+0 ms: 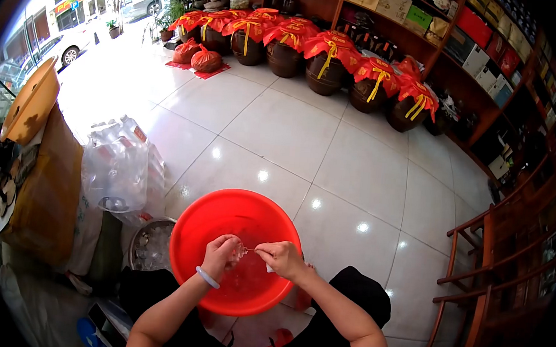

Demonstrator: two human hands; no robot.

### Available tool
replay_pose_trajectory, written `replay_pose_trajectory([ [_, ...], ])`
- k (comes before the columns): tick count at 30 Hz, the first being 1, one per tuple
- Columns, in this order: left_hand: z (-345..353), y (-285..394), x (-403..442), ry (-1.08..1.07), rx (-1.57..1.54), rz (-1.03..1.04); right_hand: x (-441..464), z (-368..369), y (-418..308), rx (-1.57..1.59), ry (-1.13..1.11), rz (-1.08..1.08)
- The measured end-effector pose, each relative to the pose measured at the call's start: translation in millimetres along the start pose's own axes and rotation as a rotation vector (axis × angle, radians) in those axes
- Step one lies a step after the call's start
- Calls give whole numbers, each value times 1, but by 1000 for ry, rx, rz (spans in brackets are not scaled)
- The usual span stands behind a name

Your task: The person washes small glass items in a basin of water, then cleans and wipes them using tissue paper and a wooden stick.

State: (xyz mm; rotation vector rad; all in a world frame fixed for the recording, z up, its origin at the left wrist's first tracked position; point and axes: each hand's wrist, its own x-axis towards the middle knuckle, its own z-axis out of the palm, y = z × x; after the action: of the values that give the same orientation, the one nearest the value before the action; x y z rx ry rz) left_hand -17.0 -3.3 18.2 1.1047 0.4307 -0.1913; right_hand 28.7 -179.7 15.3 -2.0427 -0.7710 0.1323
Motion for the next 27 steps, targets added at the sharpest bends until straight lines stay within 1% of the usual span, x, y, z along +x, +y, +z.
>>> replay_pose_trajectory([
  [2,3,-2,-1,17,23,-12,0,-2,2,-110,-2,-111],
  [3,4,-3,-2,35,47,-27,-1,0,4,-111,1,-111],
  [5,1,-12,-1,18,40,-37,-3,6,3,-31,-106,-96],
  [6,-1,-15,0,6,31,-50,-4,5,3,-7,-114,-50],
  [7,0,-12,-1,5,34,-51,-4,4,4,-5,-112,-49],
  [9,5,-2,-4,11,1,7,-2,3,5,-37,11,-18],
  [13,-2,-8,4,16,6,-3,-1,-1,1,-132,1,-85],
  [15,-3,-18,5,1,46,0,-4,2,1,-35,-119,-66],
  [16,-1,-16,4,0,49,1,-3,0,-1,5,-151,-18],
  [17,1,-13,1,2,31,-5,-2,-4,-3,7,-149,-18],
  [19,2,-7,-1,7,12,-10,0,-9,-7,59,-139,138],
  [20,2,-4,-1,24,10,-2,1,-7,-5,58,-141,137],
  [22,2,-3,0,39,8,8,0,-4,1,-89,-44,-39],
  [23,1,-7,0,33,22,-6,-1,-2,1,-90,-42,-40],
  [25,0,-12,1,25,41,-20,-3,0,1,-67,-111,-107],
  [27,-1,-15,0,-11,45,-23,-3,-3,2,-44,-130,-73],
])
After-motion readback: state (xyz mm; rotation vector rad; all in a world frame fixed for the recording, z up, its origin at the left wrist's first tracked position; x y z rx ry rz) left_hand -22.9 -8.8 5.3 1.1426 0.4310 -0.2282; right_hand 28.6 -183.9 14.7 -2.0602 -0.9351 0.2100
